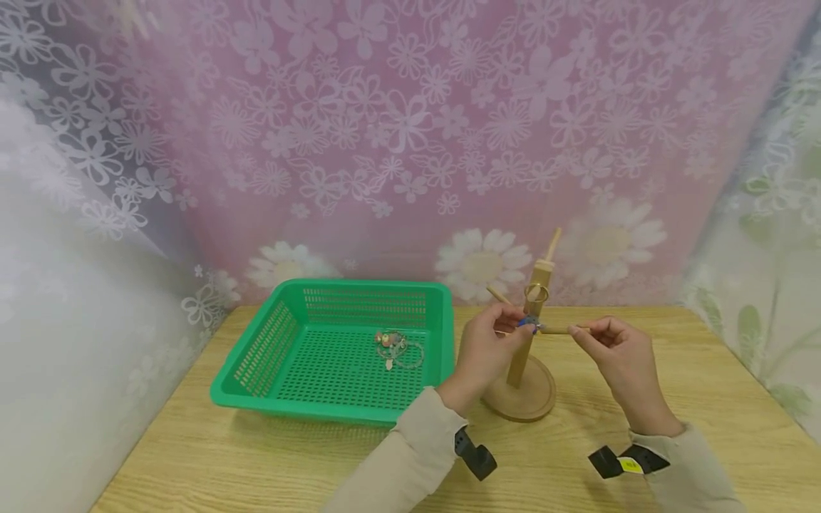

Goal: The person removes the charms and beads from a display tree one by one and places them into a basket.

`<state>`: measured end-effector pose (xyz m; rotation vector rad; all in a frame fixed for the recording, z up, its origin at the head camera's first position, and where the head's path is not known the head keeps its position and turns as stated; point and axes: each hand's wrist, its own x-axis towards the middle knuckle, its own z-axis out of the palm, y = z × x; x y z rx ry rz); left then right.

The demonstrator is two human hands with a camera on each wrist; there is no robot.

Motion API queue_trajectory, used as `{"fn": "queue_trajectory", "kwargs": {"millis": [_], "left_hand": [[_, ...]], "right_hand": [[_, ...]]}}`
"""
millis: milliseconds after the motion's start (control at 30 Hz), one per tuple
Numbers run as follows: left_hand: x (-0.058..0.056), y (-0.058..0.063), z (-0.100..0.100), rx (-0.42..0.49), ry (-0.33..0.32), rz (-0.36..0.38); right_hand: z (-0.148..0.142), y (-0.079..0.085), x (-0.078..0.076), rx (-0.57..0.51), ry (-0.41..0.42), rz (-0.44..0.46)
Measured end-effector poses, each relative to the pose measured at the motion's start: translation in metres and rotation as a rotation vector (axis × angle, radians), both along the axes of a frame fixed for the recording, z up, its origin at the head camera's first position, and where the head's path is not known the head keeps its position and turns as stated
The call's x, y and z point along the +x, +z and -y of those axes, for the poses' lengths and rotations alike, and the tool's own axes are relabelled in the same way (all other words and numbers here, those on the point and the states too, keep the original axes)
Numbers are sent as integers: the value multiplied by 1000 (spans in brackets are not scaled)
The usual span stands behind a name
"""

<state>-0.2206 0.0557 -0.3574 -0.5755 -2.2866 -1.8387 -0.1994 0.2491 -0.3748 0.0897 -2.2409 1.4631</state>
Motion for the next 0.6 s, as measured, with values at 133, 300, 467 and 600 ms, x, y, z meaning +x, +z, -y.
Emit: {"fn": "queue_trajectory", "kwargs": {"millis": [133, 300, 467, 600], "left_hand": [[2, 3, 4, 27, -3, 28], [4, 11, 9, 45, -15, 30], [10, 19, 14, 74, -43, 10], [13, 25, 19, 98, -35, -15]], "right_hand": [[0, 1, 0, -11, 2, 1], [0, 2, 0, -12, 1, 3], [0, 1, 0, -3, 5, -1], [-1, 1, 0, 0, 13, 2]]}}
